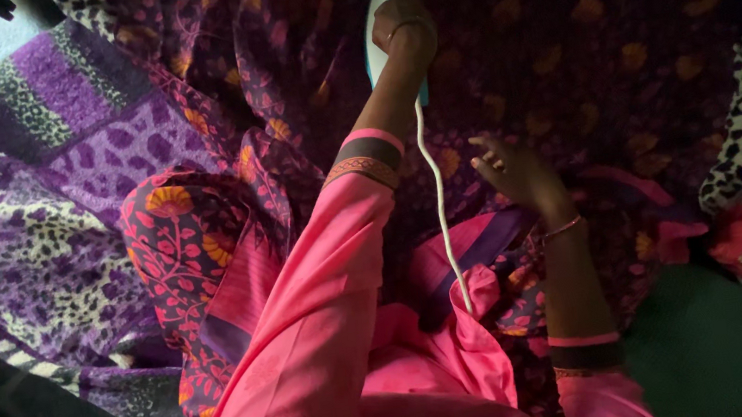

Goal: The person irons a large purple patterned cloth laid out on the floor. They use a blue and white electric iron, moving it back and forth over the fabric while smoothing it with their left hand to remove wrinkles.

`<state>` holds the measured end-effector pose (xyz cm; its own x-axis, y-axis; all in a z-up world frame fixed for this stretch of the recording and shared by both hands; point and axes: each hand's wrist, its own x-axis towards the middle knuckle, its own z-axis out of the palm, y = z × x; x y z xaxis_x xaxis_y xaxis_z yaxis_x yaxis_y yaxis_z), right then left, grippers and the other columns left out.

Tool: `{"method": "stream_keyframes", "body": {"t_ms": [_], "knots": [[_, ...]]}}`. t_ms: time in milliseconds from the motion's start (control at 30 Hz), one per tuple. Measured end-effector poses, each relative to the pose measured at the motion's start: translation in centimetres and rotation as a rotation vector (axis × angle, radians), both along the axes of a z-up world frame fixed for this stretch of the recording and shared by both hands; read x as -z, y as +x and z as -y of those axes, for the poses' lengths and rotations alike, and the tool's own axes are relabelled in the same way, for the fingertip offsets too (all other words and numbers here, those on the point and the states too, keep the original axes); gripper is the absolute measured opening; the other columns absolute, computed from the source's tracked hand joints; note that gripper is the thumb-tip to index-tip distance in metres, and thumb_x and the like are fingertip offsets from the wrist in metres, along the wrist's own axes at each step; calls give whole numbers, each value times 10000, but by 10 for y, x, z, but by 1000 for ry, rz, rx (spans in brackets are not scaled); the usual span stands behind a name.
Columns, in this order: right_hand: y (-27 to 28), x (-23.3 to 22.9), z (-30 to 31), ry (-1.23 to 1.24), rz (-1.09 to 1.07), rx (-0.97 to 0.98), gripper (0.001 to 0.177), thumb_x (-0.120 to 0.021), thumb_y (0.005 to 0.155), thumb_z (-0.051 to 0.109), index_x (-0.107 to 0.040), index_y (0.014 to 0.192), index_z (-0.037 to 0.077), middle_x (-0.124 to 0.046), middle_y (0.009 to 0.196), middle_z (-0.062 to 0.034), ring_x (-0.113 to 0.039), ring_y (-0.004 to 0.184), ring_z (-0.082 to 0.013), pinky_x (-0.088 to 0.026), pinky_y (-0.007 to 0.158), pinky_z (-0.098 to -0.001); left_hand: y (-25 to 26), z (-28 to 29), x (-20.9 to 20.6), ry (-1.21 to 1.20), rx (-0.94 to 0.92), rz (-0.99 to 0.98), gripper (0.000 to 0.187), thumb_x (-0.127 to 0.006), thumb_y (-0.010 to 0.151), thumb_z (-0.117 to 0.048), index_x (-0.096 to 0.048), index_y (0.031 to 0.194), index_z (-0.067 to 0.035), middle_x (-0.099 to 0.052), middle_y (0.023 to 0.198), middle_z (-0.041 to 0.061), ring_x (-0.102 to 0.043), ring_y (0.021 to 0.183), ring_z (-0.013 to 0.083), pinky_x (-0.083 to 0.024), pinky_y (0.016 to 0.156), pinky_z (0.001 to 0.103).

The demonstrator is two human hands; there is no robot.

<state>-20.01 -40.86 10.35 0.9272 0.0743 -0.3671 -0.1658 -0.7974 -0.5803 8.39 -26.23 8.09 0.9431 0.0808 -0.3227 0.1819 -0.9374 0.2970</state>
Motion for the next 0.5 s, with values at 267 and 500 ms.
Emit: {"method": "stream_keyframes", "body": {"t_ms": [267, 500], "knots": [[5, 15, 11, 85, 52, -25, 521, -609, 986, 392, -544, 1444, 154, -734, 1103, -167, -732, 963, -287, -591, 815, -432, -13, -10, -2, -45, 24, 42, 991, -692, 923, -252, -23, 1642, -121, -757, 1058, 121, -763, 854, 254, -599, 512, 382], [2, 2, 4, 5, 100, 20, 498, -629, 963, 393, -593, 1412, 180, -758, 1038, -147, -739, 926, -270, -581, 809, -419, -39, -11, 1, -30, -4, -19, 1023, -718, 913, -248, -6, 1646, -194, -730, 1099, 150, -758, 877, 270, -627, 562, 384]]}}
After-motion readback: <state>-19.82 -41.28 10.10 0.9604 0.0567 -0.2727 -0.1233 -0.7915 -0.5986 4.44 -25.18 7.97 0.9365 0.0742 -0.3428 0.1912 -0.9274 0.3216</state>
